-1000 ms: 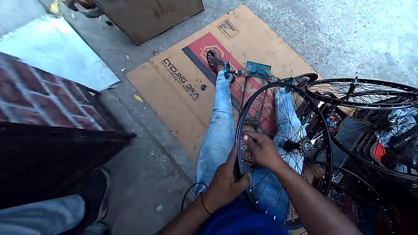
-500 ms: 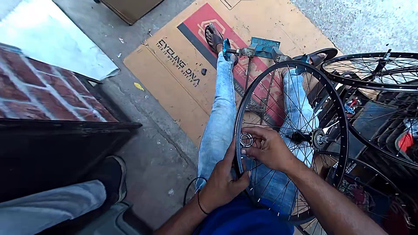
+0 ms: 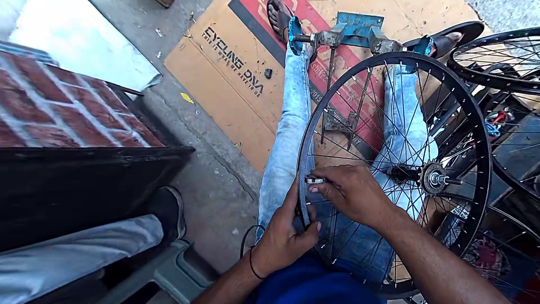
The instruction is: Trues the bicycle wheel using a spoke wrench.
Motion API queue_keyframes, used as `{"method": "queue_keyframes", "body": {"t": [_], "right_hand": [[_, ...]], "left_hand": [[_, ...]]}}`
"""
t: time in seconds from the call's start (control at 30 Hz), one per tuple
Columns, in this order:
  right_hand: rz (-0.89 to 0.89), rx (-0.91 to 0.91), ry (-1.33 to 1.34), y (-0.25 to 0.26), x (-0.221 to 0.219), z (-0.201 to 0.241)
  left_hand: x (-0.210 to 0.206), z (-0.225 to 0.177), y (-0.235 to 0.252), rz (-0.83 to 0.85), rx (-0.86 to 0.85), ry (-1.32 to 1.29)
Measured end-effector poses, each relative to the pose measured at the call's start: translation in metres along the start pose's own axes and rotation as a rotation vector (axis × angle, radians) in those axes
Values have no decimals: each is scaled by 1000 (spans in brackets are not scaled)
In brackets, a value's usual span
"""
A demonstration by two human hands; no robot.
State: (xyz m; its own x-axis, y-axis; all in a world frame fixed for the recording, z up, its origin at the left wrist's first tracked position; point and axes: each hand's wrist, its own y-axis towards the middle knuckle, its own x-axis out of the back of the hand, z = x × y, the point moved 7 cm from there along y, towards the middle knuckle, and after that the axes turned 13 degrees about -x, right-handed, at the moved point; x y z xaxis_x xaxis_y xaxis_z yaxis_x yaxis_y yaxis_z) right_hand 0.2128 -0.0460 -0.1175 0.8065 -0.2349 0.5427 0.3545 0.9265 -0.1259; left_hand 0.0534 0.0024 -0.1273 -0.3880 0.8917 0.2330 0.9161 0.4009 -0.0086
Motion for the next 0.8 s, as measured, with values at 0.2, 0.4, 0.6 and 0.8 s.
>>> {"method": "queue_keyframes", "body": {"t": [0.2,0.4,0.6,0.8], "right_hand": [[-227,117,12,-12,1,7],[-397,300,-198,-29,5,23],[-440,280,-113,-41,17,16],[-455,108,-160,-33,49,17]], "left_hand": [[4,5,-4,-27,4,5],[15,-4,1,-99,-76,104],[38,-14,35,-206,-63,162],[30,-17,46,-133,-20,234]]}}
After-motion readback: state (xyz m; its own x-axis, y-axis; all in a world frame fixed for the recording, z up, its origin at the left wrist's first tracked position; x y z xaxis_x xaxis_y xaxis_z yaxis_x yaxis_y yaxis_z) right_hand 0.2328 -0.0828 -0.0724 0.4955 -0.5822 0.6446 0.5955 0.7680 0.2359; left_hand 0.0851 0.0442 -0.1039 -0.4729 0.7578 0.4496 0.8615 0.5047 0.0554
